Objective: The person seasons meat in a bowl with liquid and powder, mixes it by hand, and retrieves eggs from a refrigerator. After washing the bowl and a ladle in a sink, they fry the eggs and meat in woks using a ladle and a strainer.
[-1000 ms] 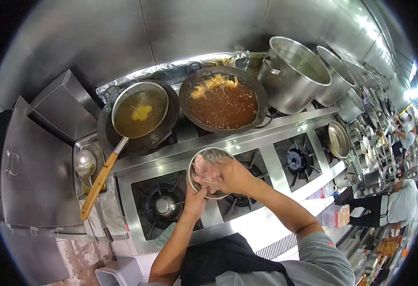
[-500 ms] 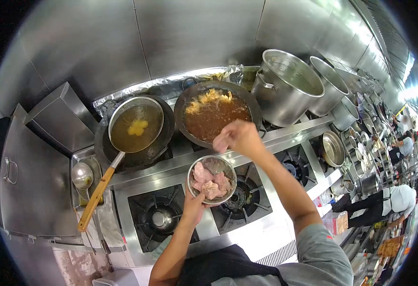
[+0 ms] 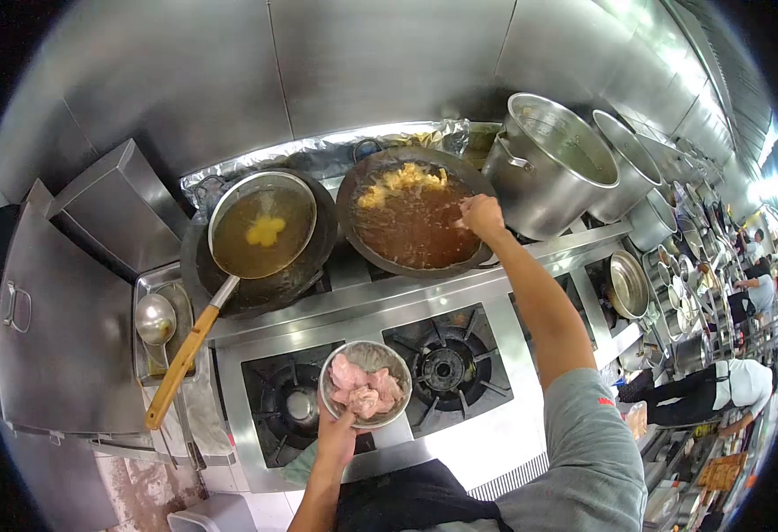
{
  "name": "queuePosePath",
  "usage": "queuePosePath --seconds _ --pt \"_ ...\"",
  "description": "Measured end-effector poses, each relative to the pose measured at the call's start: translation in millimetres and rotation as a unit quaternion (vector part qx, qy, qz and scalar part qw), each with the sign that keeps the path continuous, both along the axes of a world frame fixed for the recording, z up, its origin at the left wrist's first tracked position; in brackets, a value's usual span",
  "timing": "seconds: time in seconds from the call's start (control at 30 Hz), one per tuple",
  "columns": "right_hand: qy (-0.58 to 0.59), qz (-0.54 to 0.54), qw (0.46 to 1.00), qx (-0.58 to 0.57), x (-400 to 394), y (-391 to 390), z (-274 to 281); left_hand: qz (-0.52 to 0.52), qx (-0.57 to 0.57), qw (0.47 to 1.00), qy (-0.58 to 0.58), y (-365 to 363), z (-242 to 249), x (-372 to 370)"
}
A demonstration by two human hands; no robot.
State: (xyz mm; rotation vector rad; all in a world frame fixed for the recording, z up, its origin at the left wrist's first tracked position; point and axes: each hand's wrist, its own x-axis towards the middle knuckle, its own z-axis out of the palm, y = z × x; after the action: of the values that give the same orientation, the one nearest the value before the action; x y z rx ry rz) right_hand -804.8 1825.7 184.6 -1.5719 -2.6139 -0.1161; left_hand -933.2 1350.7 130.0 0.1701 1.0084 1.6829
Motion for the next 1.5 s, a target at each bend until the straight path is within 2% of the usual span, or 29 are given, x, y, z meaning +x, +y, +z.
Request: queuePosePath --seconds 0.03,0.1,0.17,0.23,0.3,0.37,0.43,0.5,0.53,0.6,0.7,0.73,0.8,0.93,1.03,1.1,1.17,1.3,1.4,1.47,1.5 --pt "0.000 0.000 1.000 -0.001 3.2 -1.2 0.8 -0.002 -0.010 1.000 -0.015 -5.0 -1.3 -1.8" --pt "0.188 -0.024 0.982 -0.004 8.0 -29.8 37.1 -0.003 -0.016 1.000 0.000 -8.3 6.3 -3.1" --pt "0.228 0.009 0.973 0.032 9.9 -53.0 51.7 0.000 -0.019 1.000 0.014 -6.8 10.0 -4.0" --pt "0.314 0.170 0.934 -0.029 5.1 -117.5 96.4 -0.036 -0.019 0.998 0.043 -7.9 8.7 -5.8" --pt "0.295 0.210 0.925 -0.114 -2.9 -189.3 121.3 -0.050 -0.004 0.999 0.008 -8.4 16.6 -4.7" --pt "0.253 0.321 0.903 -0.135 -10.1 -246.5 108.2 -0.084 0.032 0.994 0.054 -8.3 11.6 -0.7" --pt "0.152 0.292 0.895 -0.303 -18.6 -301.0 94.0 -0.106 0.051 0.991 0.057 -12.0 8.0 1.8" --pt "0.138 0.263 0.936 -0.190 -28.1 -344.3 46.9 -0.122 0.077 0.988 0.057 -16.3 12.9 4.3" --pt "0.133 0.262 0.938 -0.183 -31.3 -361.9 41.9 -0.125 0.075 0.989 0.031 -19.9 18.6 4.5" --pt "0.251 0.212 0.925 -0.189 -38.2 -387.8 35.6 -0.122 0.079 0.989 0.003 -25.7 21.9 3.4" --pt "0.249 0.200 0.930 -0.179 -44.7 -409.2 24.7 -0.146 0.057 0.987 0.042 -32.6 12.5 1.4" --pt "0.235 0.209 0.929 -0.195 -47.8 -411.5 7.8 -0.149 0.063 0.985 0.067 -35.5 10.2 1.3" --pt "0.246 0.208 0.925 -0.202 -44.8 -412.2 12.7 -0.154 0.069 0.981 0.095 -36.8 15.9 -0.4" --pt "0.253 0.228 0.915 -0.215 -35.0 -405.7 63.5 -0.135 0.051 0.989 0.027 -32.5 20.7 -9.0" --pt "0.275 0.177 0.907 -0.265 -31.3 -382.9 77.1 -0.123 0.068 0.990 0.031 -15.1 21.5 -14.1" --pt "0.250 0.177 0.913 -0.271 -32.8 -366.0 70.7 -0.117 0.081 0.989 0.044 -3.1 22.8 -14.1" --pt "0.227 0.271 0.916 -0.190 -38.5 -352.8 66.0 -0.116 0.093 0.988 0.046 12.9 29.5 -14.7" --pt "0.173 0.253 0.925 -0.225 -43.2 -337.1 74.8 -0.104 0.080 0.991 0.038 33.2 43.3 -11.0" --pt "0.163 0.265 0.928 -0.205 -40.8 -305.8 83.8 -0.102 0.058 0.993 0.032 52.1 32.2 -10.4" --pt "0.272 0.177 0.907 -0.269 -41.2 -290.5 91.2 -0.090 0.067 0.992 0.051 62.9 7.1 -9.4" --pt "0.273 0.184 0.904 -0.274 -42.6 -277.5 91.7 -0.083 0.069 0.991 0.074 66.4 5.5 -13.6"
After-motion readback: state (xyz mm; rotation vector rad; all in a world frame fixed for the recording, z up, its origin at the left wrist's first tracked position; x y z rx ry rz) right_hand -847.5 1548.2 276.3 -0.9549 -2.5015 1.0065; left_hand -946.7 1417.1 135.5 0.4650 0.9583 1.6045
